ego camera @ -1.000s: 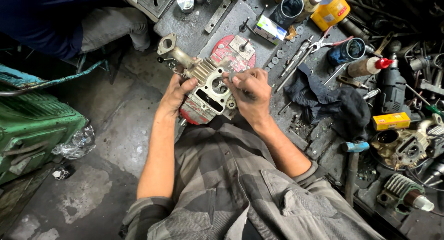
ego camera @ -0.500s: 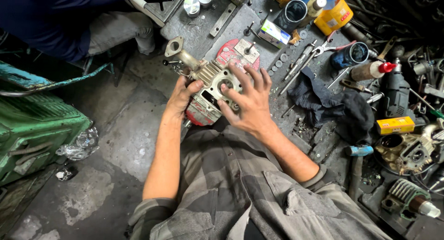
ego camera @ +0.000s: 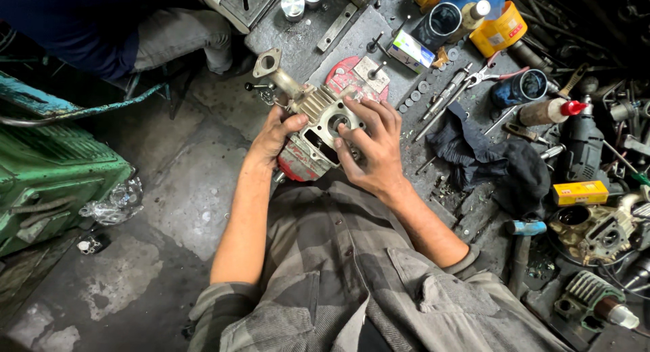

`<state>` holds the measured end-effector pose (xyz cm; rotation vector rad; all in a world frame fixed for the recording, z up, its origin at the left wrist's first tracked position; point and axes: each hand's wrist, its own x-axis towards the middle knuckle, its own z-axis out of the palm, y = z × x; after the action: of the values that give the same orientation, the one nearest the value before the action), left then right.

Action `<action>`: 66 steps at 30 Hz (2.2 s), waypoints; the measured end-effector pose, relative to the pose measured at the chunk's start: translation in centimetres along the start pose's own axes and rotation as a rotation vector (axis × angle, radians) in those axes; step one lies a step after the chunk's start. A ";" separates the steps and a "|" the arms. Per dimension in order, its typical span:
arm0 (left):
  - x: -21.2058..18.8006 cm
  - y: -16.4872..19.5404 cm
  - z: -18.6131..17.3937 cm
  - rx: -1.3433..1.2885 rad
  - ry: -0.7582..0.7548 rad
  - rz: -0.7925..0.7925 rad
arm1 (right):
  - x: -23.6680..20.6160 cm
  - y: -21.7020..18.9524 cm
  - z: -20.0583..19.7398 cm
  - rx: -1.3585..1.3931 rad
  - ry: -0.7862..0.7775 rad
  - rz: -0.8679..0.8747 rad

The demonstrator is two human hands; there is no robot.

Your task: The person sits at a cluttered workbench and wipes a small engine cylinder head with a cloth, turning it to clean different surfaces. They then handle the cylinder head by hand, fitting and pressing small metal components into its bore and repositioning it on the bench while talking with a coworker.

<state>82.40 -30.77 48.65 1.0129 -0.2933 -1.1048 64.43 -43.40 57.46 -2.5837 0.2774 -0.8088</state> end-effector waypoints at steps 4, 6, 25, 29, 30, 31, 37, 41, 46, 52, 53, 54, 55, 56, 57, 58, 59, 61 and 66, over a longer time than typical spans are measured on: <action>0.0 0.0 0.0 -0.009 0.000 -0.017 | 0.2 -0.3 -0.2 -0.012 -0.001 -0.001; 0.0 -0.1 -0.2 -0.003 -0.003 -0.009 | 0.5 -0.4 -0.4 -0.010 0.020 -0.009; 0.6 -0.7 -0.7 0.023 -0.046 0.039 | 6.5 -1.2 -6.0 -0.107 -0.645 -0.005; 0.6 -0.8 -0.9 0.065 -0.044 0.095 | 6.3 -0.1 -9.6 -0.006 -0.560 0.123; 0.5 -0.9 -0.9 0.057 -0.034 0.095 | 6.1 -0.1 -9.7 0.040 -0.545 0.142; 0.4 -1.0 -0.9 0.047 -0.021 0.090 | 6.0 -0.1 -9.4 0.089 -0.533 0.164; 0.4 -0.8 -1.2 0.032 -0.054 0.063 | 4.1 -1.5 -4.3 0.117 -0.263 0.028; 0.3 -0.6 -1.0 0.029 -0.045 0.049 | 2.9 -1.4 -2.1 0.048 -0.138 0.066; 0.2 -0.5 -0.7 0.015 -0.050 0.060 | 2.8 -0.9 -2.1 0.082 -0.154 0.096; 0.1 -0.8 -0.6 0.001 0.005 0.023 | 4.4 0.0 -3.8 0.004 -0.343 -0.061; 0.1 -0.9 -0.6 0.004 0.011 0.027 | 4.8 0.2 -4.1 -0.013 -0.387 -0.102; 0.0 -0.9 -0.6 0.009 0.016 0.033 | 5.2 0.4 -4.4 -0.016 -0.409 -0.140; 0.0 -0.9 -0.6 0.014 0.020 0.040 | 5.5 0.7 -4.6 -0.021 -0.430 -0.181; 0.0 -0.9 -0.6 0.016 0.012 0.053 | 5.8 0.8 -4.8 -0.026 -0.452 -0.221; 0.0 -0.9 -0.6 0.017 0.003 0.064 | 6.0 0.8 -4.9 -0.042 -0.480 -0.240; 0.0 -0.9 -0.6 0.017 -0.007 0.075 | 6.3 0.9 -5.1 -0.058 -0.509 -0.257; 0.0 -0.8 -0.6 0.028 -0.019 0.077 | 6.4 0.8 -5.2 -0.075 -0.539 -0.276; 0.0 -0.6 -0.7 0.051 -0.043 0.081 | 6.5 0.7 -5.4 -0.071 -0.526 -0.301; 0.1 -0.2 -0.8 0.057 -0.066 0.053 | 6.5 0.4 -5.4 -0.082 -0.478 -0.326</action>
<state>82.81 -30.46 48.05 1.0152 -0.4044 -1.0881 66.52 -47.54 64.47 -2.8387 -0.2631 -0.2574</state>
